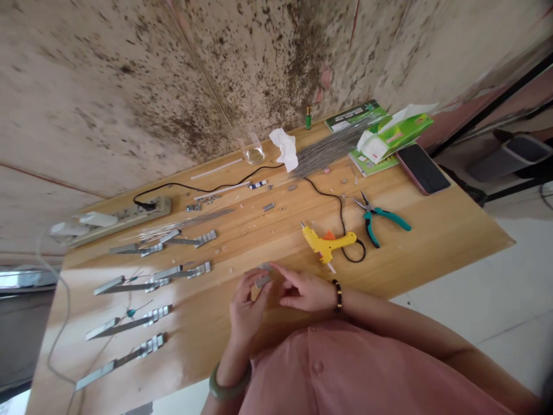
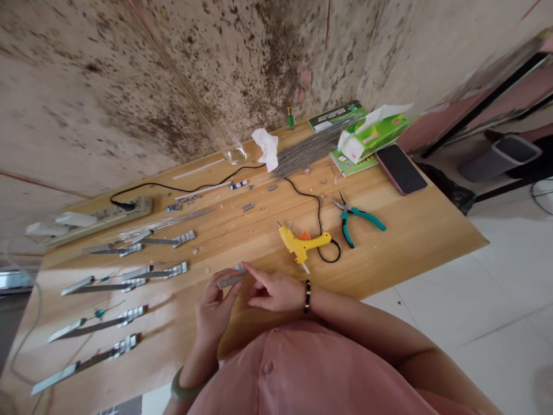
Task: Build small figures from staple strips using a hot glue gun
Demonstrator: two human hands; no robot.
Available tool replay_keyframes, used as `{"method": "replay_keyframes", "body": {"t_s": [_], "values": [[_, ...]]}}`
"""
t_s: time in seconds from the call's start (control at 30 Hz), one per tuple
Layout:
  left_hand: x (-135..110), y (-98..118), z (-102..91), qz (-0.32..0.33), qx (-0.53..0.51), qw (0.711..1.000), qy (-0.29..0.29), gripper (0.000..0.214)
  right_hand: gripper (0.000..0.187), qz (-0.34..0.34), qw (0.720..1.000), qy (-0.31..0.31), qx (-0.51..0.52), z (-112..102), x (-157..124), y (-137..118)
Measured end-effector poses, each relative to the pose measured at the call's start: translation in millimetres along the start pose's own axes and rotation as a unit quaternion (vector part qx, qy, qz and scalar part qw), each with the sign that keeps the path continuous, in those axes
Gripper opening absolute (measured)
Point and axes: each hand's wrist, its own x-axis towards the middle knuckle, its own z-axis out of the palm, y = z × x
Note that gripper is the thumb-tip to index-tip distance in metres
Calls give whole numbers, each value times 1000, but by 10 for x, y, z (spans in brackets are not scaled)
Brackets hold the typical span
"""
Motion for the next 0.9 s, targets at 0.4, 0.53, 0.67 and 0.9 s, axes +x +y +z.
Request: {"method": "replay_keyframes", "body": {"t_s": [0.4,0.53,0.67,0.9], "values": [[-36,-178,-343,-176,-31,969,173,25,25,-13,997,22,-68,24,33,5],[-42,-295,-466,-164,-42,961,217,26,24,-22,996,21,-82,24,28,19],[-47,-343,-573,-169,-8,957,236,26,23,-31,995,23,-94,28,28,24],[-42,-323,-471,-134,30,984,111,24,21,-36,993,14,-113,38,43,21]]}}
